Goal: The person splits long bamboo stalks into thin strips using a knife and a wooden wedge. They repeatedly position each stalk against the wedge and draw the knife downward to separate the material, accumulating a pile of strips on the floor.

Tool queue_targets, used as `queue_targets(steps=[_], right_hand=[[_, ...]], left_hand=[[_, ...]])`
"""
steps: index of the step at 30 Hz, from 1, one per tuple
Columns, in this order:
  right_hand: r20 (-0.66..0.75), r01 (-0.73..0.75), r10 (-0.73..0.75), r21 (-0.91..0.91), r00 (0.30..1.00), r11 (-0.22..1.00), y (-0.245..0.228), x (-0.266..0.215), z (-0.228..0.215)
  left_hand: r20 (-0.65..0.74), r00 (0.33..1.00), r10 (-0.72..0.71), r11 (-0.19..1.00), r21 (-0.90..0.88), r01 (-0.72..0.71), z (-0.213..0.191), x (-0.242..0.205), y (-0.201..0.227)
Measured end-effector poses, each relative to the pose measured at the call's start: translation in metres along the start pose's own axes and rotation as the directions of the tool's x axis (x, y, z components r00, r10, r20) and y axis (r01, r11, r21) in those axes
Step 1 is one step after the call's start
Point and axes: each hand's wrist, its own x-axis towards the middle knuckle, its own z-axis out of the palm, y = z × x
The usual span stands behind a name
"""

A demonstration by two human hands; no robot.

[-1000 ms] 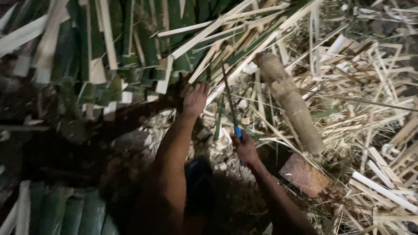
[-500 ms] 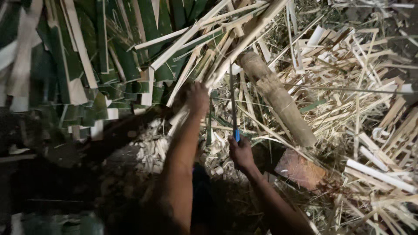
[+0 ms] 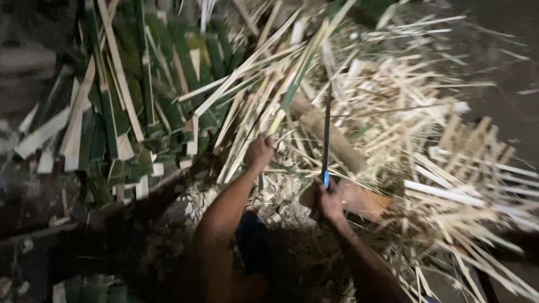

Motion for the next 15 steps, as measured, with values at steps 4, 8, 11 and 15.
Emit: queue_targets(steps=[4, 8, 11, 15], right_hand=[[-0.028, -0.031, 0.034, 0.089, 0.999, 0.996, -0.033, -0.033, -0.058], [0.037, -0.247, 0.247, 0.275, 0.968, 0.929, -0.032, -0.078, -0.115], [0.082, -0.277, 0.266, 0.351, 0.961, 0.894, 0.005, -0.124, -0.145], [-0.016, -0.339, 0.353, 0.237, 0.936, 0.91, 0.064, -0.187, -0.189]], left_hand=[[0.049, 0.953, 0.298, 0.832, -0.503, -0.234, -0.014, -0.06, 0.09], [-0.099, 0.821, 0.562, 0.268, -0.917, -0.294, -0.056, -0.058, 0.213], [-0.417, 0.746, 0.519, 0.013, -0.869, -0.494, -0.078, -0.06, 0.295], [-0.742, 0.427, 0.517, 0.113, -0.435, -0.893, -0.096, -0.142, 0.324]])
